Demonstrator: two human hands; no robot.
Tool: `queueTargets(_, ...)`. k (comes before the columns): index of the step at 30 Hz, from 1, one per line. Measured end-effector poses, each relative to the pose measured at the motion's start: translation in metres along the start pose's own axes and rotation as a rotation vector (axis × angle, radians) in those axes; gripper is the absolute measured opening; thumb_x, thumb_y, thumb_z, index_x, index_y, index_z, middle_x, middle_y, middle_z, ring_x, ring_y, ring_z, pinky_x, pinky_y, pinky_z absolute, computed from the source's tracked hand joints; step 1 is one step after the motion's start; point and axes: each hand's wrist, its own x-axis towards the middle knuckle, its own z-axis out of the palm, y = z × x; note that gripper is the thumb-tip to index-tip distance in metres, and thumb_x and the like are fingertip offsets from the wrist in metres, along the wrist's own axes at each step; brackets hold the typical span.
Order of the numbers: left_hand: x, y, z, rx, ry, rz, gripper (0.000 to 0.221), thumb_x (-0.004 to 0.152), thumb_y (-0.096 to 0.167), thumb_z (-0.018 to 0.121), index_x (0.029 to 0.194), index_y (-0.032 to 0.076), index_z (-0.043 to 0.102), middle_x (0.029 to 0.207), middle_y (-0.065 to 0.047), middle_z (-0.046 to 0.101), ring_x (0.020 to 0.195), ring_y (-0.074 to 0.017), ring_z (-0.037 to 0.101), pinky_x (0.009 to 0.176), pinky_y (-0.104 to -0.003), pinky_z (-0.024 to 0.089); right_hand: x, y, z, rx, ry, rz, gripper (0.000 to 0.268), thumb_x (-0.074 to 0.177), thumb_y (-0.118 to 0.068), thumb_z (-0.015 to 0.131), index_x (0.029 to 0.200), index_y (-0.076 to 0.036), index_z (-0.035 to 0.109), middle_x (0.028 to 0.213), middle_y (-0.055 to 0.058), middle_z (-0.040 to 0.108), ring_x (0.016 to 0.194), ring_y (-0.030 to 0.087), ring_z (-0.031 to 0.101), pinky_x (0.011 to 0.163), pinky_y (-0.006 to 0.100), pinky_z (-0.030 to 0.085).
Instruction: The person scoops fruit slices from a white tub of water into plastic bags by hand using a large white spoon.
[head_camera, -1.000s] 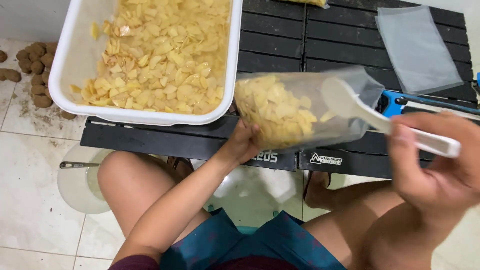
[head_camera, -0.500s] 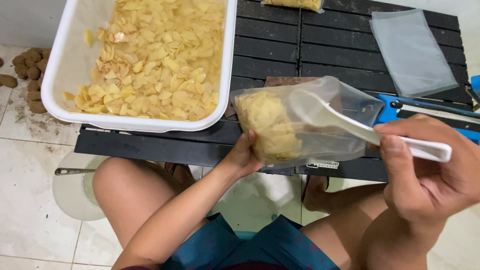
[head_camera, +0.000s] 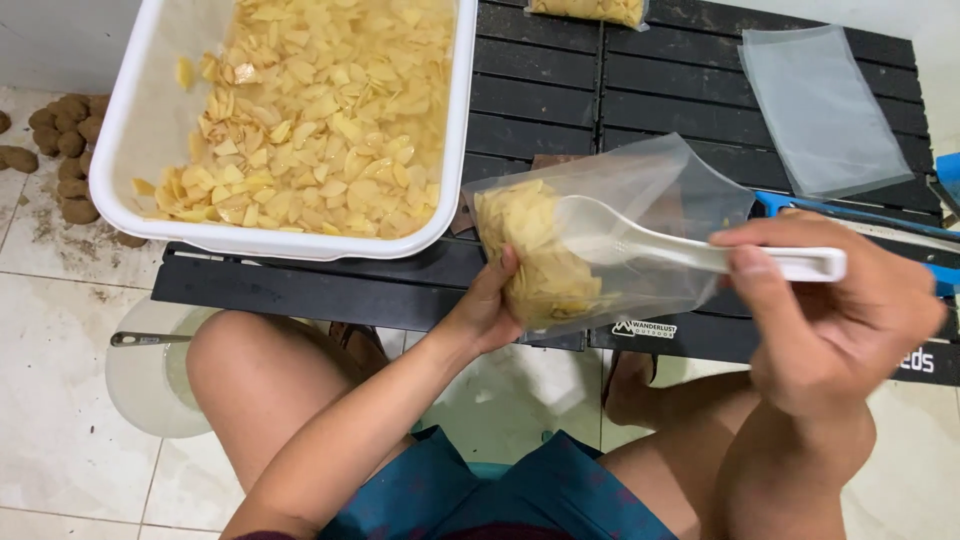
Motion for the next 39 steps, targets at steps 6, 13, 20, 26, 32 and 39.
queueTargets(6, 0.002, -0.001, 0.003, -0.029, 0.027, -0.019, 0.08, 0.087, 0.048, 0.076, 0.15, 0.008, 0.047, 0.147, -0.014, 0.057, 0.131, -0.027, 0.058, 0.116, -0.043, 0.043, -0.03, 0.053, -0.026, 0.167, 0.168, 0.099, 0.01, 0.119, 0.007, 0.05, 0.127, 0.01, 0.055, 0.118, 0.023, 0.062, 0.085, 0.018, 0.054, 0.084, 0.026, 0.05)
queueTargets(13, -0.001, 0.002, 0.011, 0.017, 0.057, 0.011, 0.066, 0.094, 0.038, 0.069, 0.147, 0.004, 0.048, 0.142, -0.016, 0.06, 0.123, -0.0262, 0.062, 0.106, -0.04, 0.049, -0.011, 0.015, -0.001, 0.156, 0.089, 0.17, 0.007, 0.108, 0.01, 0.059, 0.114, 0.012, 0.063, 0.105, 0.022, 0.068, 0.068, 0.016, 0.052, 0.071, 0.026, 0.05)
queueTargets(20, 0.002, 0.002, 0.01, 0.027, 0.018, -0.001, 0.078, 0.092, 0.052, 0.068, 0.152, 0.008, 0.044, 0.147, -0.014, 0.057, 0.126, -0.0245, 0.061, 0.109, -0.04, 0.049, -0.018, 0.021, -0.011, -0.034, 0.132, 0.05, 0.006, 0.122, 0.02, 0.052, 0.121, 0.022, 0.058, 0.108, 0.03, 0.064, 0.077, 0.025, 0.054, 0.077, 0.035, 0.054)
queueTargets(26, 0.005, 0.003, 0.008, 0.048, 0.079, -0.07, 0.095, 0.081, 0.065, 0.065, 0.155, 0.011, 0.041, 0.149, -0.014, 0.055, 0.129, -0.0268, 0.058, 0.111, -0.042, 0.046, -0.006, 0.001, 0.003, -0.236, 0.105, -0.094, 0.004, 0.113, 0.023, 0.064, 0.112, 0.021, 0.068, 0.092, 0.024, 0.065, 0.067, 0.024, 0.051, 0.066, 0.034, 0.042)
queueTargets(32, 0.0, 0.01, 0.026, 0.132, -0.141, -0.034, 0.099, 0.087, 0.072, 0.053, 0.162, 0.011, 0.03, 0.152, -0.018, 0.052, 0.132, -0.0298, 0.059, 0.112, -0.044, 0.05, 0.005, -0.02, 0.007, -0.203, -0.023, -0.144, 0.005, 0.096, 0.021, 0.067, 0.098, 0.019, 0.072, 0.074, 0.018, 0.064, 0.055, 0.019, 0.042, 0.056, 0.028, 0.029)
queueTargets(39, 0.0, 0.014, 0.036, 0.093, -0.147, -0.04, 0.091, 0.094, 0.07, 0.047, 0.162, 0.012, 0.032, 0.152, -0.015, 0.052, 0.132, -0.0266, 0.058, 0.111, -0.043, 0.051, 0.006, -0.024, 0.001, -0.287, -0.085, -0.319, 0.01, 0.087, 0.021, 0.076, 0.096, 0.02, 0.073, 0.079, 0.023, 0.065, 0.061, 0.028, 0.044, 0.06, 0.036, 0.037)
